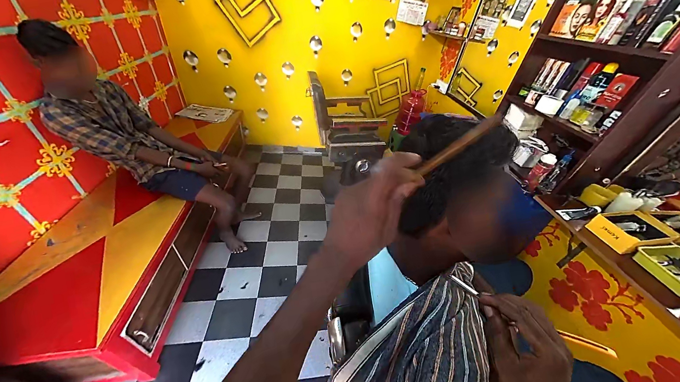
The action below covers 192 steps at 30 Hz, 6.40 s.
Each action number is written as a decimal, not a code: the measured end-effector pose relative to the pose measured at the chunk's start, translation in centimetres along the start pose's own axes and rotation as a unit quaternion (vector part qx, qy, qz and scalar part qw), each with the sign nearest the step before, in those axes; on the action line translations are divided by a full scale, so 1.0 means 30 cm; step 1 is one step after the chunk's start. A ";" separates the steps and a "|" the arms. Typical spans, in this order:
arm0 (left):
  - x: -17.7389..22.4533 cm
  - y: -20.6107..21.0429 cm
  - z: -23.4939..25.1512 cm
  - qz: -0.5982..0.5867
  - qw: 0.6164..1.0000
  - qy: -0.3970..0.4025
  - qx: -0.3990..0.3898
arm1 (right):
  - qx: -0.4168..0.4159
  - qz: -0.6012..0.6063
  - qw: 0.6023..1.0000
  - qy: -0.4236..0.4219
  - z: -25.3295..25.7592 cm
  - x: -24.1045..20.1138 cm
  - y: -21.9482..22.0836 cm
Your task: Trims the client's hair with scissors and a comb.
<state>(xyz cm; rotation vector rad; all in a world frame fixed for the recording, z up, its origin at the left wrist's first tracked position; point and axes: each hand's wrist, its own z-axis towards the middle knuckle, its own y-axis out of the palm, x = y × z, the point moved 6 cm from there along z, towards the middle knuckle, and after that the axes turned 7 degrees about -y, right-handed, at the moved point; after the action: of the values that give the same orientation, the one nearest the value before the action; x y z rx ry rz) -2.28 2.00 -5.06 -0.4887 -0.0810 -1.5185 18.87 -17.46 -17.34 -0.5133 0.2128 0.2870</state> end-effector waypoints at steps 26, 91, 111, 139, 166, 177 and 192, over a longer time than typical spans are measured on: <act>-0.325 -0.178 -0.369 -0.018 0.975 -0.221 -0.030 | -0.035 -0.021 0.998 0.051 -0.233 0.019 -0.069; 0.039 0.200 0.156 0.200 0.950 -0.179 -0.162 | -0.055 -0.121 0.937 -0.324 0.553 -0.023 -0.074; 0.032 0.198 0.150 0.189 0.956 -0.172 -0.143 | -0.066 -0.126 0.935 -0.325 0.552 -0.034 -0.069; -0.002 0.186 0.121 0.151 0.951 -0.155 -0.220 | -0.171 -0.102 0.881 -0.429 0.645 -0.119 -0.040; -0.006 0.185 0.118 0.144 0.953 -0.153 -0.220 | -0.226 -0.110 0.856 -0.452 0.670 -0.142 -0.008; 0.121 0.016 0.132 0.055 0.996 -0.039 -0.061 | 0.062 0.025 0.968 -0.242 0.634 -0.051 -0.253; -0.091 0.006 -0.190 0.240 0.906 -0.160 -0.311 | 0.128 0.128 0.975 0.131 -0.095 0.222 -0.193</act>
<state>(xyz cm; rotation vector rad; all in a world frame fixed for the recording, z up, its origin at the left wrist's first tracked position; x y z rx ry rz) -3.70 2.53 -11.18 -1.1775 0.2647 -0.9410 26.61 -22.29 -18.97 -0.2651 0.5684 0.4368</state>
